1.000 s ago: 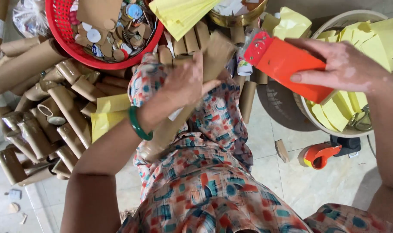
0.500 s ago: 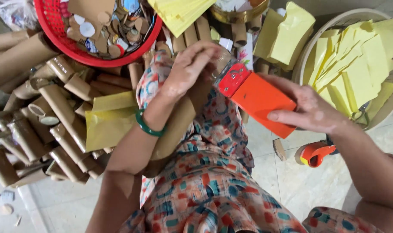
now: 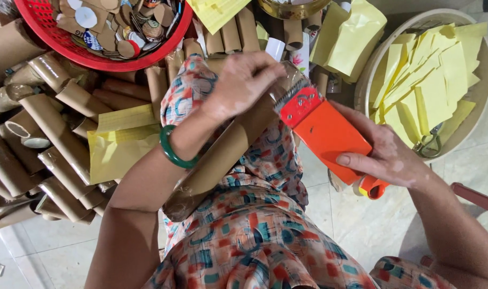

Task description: The recorder is sealing the ends of cardboard mailing tubes using paper discs and packing tape.

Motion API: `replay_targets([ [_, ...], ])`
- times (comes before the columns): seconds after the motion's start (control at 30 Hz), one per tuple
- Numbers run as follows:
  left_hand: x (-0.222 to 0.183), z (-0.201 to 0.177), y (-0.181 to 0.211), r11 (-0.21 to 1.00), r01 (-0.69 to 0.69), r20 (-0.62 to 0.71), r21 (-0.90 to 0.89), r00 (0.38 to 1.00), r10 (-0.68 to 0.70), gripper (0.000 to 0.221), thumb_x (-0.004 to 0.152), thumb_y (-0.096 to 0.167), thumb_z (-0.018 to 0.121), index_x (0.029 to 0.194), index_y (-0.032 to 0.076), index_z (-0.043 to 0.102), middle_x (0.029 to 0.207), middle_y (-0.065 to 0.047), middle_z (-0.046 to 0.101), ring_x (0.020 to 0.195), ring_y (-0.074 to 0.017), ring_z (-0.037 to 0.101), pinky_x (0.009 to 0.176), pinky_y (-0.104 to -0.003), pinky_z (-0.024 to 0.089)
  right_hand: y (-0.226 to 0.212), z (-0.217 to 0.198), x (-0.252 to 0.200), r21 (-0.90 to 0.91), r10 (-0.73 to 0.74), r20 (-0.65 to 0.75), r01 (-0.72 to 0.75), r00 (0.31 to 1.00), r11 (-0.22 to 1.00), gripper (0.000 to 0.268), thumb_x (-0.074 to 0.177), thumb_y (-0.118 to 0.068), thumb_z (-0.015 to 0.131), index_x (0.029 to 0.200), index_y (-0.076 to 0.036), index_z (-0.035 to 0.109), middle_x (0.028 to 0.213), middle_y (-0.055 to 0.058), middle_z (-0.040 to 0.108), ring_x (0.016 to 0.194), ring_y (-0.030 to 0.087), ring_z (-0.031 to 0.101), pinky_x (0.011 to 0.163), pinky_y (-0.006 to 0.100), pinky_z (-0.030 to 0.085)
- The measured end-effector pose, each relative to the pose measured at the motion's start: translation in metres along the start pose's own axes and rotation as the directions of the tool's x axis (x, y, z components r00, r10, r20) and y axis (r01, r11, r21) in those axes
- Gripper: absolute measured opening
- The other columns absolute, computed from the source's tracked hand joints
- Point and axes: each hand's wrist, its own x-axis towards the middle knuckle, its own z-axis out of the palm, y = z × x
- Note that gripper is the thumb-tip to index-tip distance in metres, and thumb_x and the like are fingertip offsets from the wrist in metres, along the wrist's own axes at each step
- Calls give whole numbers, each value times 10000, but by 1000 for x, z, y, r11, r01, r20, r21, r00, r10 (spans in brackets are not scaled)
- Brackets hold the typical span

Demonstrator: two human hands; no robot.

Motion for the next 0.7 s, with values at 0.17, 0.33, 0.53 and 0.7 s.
replay_targets([
  [0.17, -5, 1, -7, 975, -43, -85, 217, 994, 62, 237, 1057, 194, 570, 989, 85, 770, 837, -85, 771, 621, -131, 716, 492, -284, 578, -5, 6, -5, -114, -159, -59, 152, 985, 982, 924, 772, -491, 721, 1533, -59, 425, 1021, 203, 788, 891, 266, 797, 821, 377, 612],
  [0.33, -6, 4, -10, 844, -218, -190, 490, 918, 347, 146, 992, 142, 666, 896, 68, 746, 815, -92, 752, 769, -229, 706, 738, -383, 607, 3, 3, 0, -175, 46, -59, -56, 997, 983, 954, 760, -543, 738, 1560, -132, 416, 862, 185, 804, 761, 249, 817, 758, 349, 642],
  [0.53, -2, 10, -2, 732, -105, -96, 674, 969, 227, 148, 910, 192, 748, 924, 45, 735, 906, -128, 671, 944, -291, 666, 781, -427, 603, 12, 3, 10, -80, 35, -43, -38, 998, 996, 965, 787, -508, 725, 1606, -107, 410, 1032, 181, 808, 725, 268, 783, 653, 374, 639],
  [0.7, -27, 20, -37, 875, -144, 71, 462, 990, 126, 311, 1111, 143, 607, 1407, 127, 517, 1228, -136, 610, 1148, -272, 656, 1015, -431, 624, 15, 7, 14, -137, -216, -98, 201, 972, 970, 906, 814, -535, 696, 1520, -30, 437, 1078, 216, 755, 892, 267, 784, 826, 384, 619],
])
